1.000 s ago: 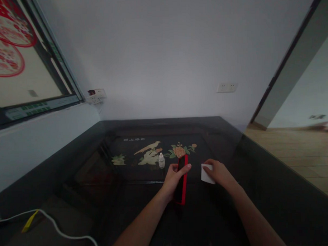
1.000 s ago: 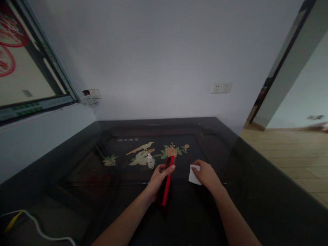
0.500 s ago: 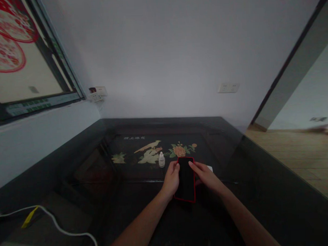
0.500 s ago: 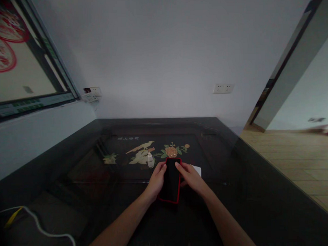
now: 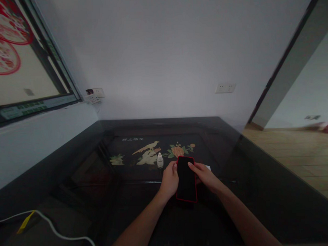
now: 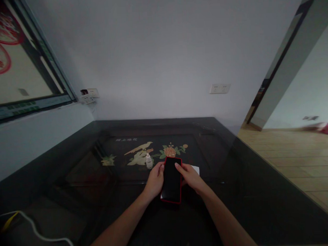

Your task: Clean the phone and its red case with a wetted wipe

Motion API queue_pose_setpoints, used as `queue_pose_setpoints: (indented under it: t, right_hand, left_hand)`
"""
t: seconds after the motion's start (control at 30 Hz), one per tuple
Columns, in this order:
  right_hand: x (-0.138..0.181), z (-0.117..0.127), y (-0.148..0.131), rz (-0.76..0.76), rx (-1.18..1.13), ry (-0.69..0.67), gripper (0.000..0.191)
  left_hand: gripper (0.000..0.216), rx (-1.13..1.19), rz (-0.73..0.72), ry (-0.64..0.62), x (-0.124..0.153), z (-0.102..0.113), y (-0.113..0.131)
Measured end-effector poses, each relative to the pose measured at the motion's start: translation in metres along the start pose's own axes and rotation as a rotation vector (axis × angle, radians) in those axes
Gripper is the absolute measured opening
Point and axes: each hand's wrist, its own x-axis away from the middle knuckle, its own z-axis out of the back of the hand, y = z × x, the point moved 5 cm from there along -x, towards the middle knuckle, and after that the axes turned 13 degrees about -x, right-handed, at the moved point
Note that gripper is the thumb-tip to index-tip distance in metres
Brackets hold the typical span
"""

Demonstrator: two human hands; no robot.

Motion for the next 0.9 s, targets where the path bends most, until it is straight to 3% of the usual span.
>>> queue_pose_setpoints:
  t: [0.13, 0.23, 0.33, 0.6, 0.9]
  right_hand:
    - [0.000, 0.002, 0.001, -0.013, 0.041, -0.004, 0.053]
    - [0.001, 0.004, -0.001, -0.037, 0.091, 0.010, 0.055]
    - [0.005, 0.002, -0.004, -0.065, 0.121, -0.025, 0.054]
    - [0.013, -0.011, -0.011, -0.093, -0.009, -0.151, 0.047]
    - [0.012, -0.005, -0.012, -0.059, -0.012, -0.126, 0.042]
  left_hand:
    - [0.030, -0.007, -0.009, -0.004, 0.002, -0.001, 0.002]
    - [0.039, -0.046, -0.097, -0.072, 0.003, -0.002, 0.008]
    - [0.032, -0.116, -0.134, -0.115, 0.002, -0.001, 0.009]
    - [0.022, -0.168, -0.086, -0.021, -0.002, 0.003, -0.002]
    - [0.030, 0.140, 0.128, -0.085, -0.004, -0.011, -0.018]
